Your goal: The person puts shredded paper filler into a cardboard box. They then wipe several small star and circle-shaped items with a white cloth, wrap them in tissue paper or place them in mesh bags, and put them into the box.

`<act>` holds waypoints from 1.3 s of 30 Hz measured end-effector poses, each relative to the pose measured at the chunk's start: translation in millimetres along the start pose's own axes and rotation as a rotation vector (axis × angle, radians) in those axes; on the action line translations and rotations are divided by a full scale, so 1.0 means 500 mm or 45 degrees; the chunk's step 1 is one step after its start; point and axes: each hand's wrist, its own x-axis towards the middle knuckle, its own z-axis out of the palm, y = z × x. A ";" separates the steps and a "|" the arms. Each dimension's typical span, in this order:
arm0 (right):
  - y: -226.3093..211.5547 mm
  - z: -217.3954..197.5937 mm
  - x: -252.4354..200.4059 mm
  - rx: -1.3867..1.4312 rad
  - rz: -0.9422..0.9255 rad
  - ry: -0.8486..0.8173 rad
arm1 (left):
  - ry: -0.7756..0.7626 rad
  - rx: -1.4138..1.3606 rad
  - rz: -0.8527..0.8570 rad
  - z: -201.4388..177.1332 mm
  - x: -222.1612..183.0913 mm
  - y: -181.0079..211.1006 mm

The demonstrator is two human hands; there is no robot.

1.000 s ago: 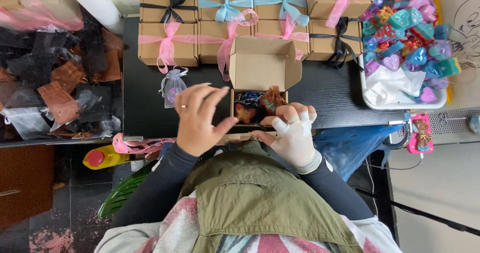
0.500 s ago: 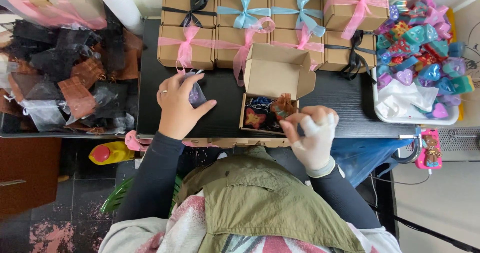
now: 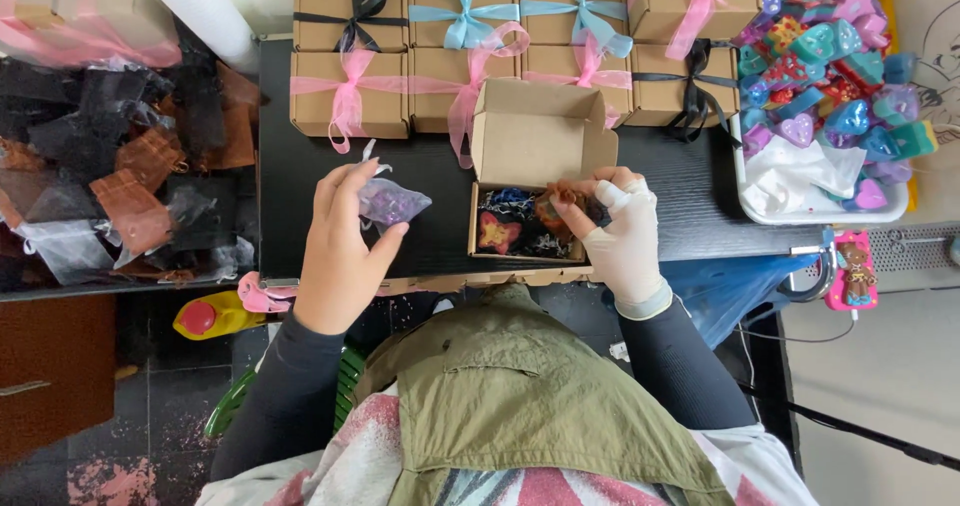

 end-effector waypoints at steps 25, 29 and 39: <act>0.048 0.013 -0.003 1.040 0.484 -0.025 | -0.317 -0.317 0.195 0.207 0.042 0.145; 0.056 0.022 -0.003 1.022 0.442 -0.012 | -0.555 -0.408 0.227 0.198 0.066 0.130; 0.017 0.013 -0.007 0.813 0.394 0.003 | -0.634 -0.203 0.564 0.226 0.063 0.084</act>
